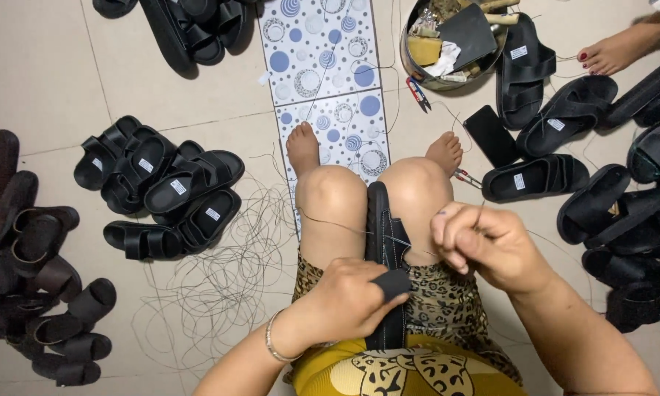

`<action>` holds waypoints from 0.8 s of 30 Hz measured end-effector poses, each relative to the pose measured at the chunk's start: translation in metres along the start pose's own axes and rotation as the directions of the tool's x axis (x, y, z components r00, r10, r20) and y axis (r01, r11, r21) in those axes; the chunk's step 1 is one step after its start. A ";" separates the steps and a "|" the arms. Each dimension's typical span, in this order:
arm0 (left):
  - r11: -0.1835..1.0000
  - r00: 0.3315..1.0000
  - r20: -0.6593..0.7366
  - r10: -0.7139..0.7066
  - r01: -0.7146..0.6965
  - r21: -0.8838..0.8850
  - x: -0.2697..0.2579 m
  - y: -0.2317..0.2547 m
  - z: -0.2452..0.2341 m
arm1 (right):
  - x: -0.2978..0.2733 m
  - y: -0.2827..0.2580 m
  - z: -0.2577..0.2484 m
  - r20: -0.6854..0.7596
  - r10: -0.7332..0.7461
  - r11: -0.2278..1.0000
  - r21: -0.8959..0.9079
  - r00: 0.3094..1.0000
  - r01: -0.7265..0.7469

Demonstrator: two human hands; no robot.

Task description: Hand-stitching the sole of a black sandal using a needle and thread while sitting on the floor.

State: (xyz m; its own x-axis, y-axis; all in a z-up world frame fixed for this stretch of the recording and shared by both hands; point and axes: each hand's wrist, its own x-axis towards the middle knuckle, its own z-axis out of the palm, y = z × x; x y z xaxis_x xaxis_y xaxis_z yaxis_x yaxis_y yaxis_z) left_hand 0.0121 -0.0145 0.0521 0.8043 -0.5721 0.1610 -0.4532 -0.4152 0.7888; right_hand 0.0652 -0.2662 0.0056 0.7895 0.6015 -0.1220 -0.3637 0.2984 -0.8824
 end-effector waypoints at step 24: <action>0.914 0.976 -0.121 -0.183 0.124 -0.386 -0.004 0.011 -0.014 | 0.011 0.021 0.030 -0.175 0.080 0.988 -0.117 0.981 -0.101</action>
State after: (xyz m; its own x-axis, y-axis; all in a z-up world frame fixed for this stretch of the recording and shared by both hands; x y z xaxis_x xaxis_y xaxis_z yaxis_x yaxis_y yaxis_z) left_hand 0.0090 -0.0067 0.0685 0.9141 -0.3967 0.0839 -0.1659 -0.1771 0.9701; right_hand 0.0518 -0.2311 -0.0007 0.8323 0.4843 -0.2696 -0.3814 0.1475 -0.9126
